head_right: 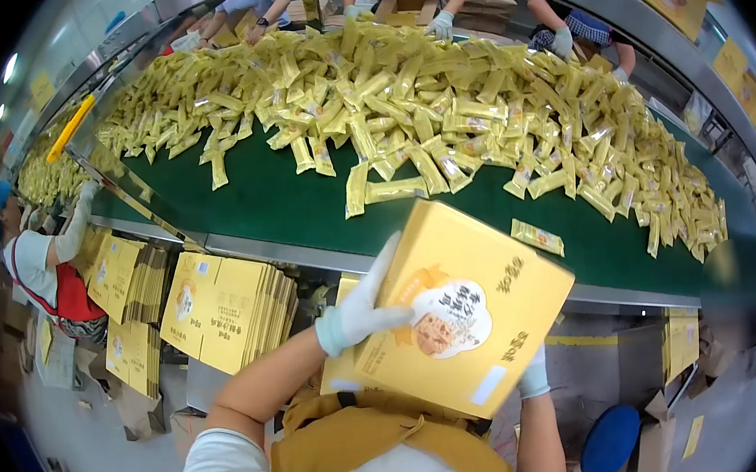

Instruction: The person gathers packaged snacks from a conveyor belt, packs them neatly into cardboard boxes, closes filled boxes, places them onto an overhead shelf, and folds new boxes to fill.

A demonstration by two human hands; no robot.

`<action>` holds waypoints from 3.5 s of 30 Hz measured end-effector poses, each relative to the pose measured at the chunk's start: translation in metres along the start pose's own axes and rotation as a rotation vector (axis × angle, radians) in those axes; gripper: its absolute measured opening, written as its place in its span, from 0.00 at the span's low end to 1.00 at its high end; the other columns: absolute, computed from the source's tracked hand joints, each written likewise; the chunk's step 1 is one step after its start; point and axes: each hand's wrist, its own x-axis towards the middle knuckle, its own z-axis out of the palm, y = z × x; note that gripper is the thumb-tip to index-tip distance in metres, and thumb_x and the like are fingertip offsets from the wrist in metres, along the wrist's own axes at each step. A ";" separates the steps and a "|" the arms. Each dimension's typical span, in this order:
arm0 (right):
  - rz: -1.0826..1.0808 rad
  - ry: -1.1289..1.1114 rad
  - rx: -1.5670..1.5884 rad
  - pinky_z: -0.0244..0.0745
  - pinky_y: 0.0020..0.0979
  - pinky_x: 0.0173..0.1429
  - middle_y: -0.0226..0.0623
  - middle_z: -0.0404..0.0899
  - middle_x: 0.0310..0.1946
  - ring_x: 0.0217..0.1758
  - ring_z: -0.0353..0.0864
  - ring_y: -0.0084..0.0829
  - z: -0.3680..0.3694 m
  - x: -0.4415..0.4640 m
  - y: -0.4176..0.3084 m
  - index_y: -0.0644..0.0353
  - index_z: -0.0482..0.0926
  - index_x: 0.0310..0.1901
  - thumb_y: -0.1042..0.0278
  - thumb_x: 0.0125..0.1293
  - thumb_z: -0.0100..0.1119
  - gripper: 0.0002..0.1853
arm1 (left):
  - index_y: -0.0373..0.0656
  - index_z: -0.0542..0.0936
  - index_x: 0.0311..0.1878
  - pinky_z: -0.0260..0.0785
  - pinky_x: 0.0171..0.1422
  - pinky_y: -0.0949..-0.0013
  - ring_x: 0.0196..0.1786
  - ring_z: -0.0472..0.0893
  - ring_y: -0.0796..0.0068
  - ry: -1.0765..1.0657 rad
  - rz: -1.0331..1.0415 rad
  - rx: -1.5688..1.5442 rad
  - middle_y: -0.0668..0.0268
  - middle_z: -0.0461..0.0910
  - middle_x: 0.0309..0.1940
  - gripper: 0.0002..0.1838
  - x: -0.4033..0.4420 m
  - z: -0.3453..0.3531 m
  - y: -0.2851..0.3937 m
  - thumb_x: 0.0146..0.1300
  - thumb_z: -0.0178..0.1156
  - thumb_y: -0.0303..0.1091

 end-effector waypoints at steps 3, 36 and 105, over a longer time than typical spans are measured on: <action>0.124 -0.066 -0.177 0.67 0.38 0.73 0.60 0.65 0.74 0.74 0.70 0.46 0.015 -0.006 -0.155 0.66 0.46 0.80 0.69 0.74 0.56 0.40 | 0.35 0.56 0.80 0.64 0.76 0.63 0.73 0.71 0.60 -0.152 -0.334 -0.777 0.52 0.65 0.75 0.39 -0.041 0.017 -0.068 0.79 0.45 0.57; -0.573 0.059 -0.658 0.67 0.51 0.68 0.52 0.75 0.60 0.62 0.73 0.55 0.113 0.093 -0.077 0.63 0.75 0.62 0.72 0.65 0.61 0.23 | 0.38 0.68 0.72 0.58 0.78 0.46 0.71 0.68 0.41 0.439 0.295 1.282 0.42 0.68 0.69 0.33 0.036 -0.089 -0.139 0.62 0.64 0.31; -0.235 -0.306 -0.991 0.55 0.59 0.77 0.44 0.74 0.66 0.74 0.63 0.63 0.099 0.142 -0.065 0.44 0.54 0.80 0.61 0.57 0.74 0.51 | 0.52 0.82 0.61 0.73 0.63 0.54 0.57 0.77 0.51 0.384 -0.347 1.157 0.58 0.78 0.54 0.29 0.052 -0.203 -0.105 0.52 0.75 0.31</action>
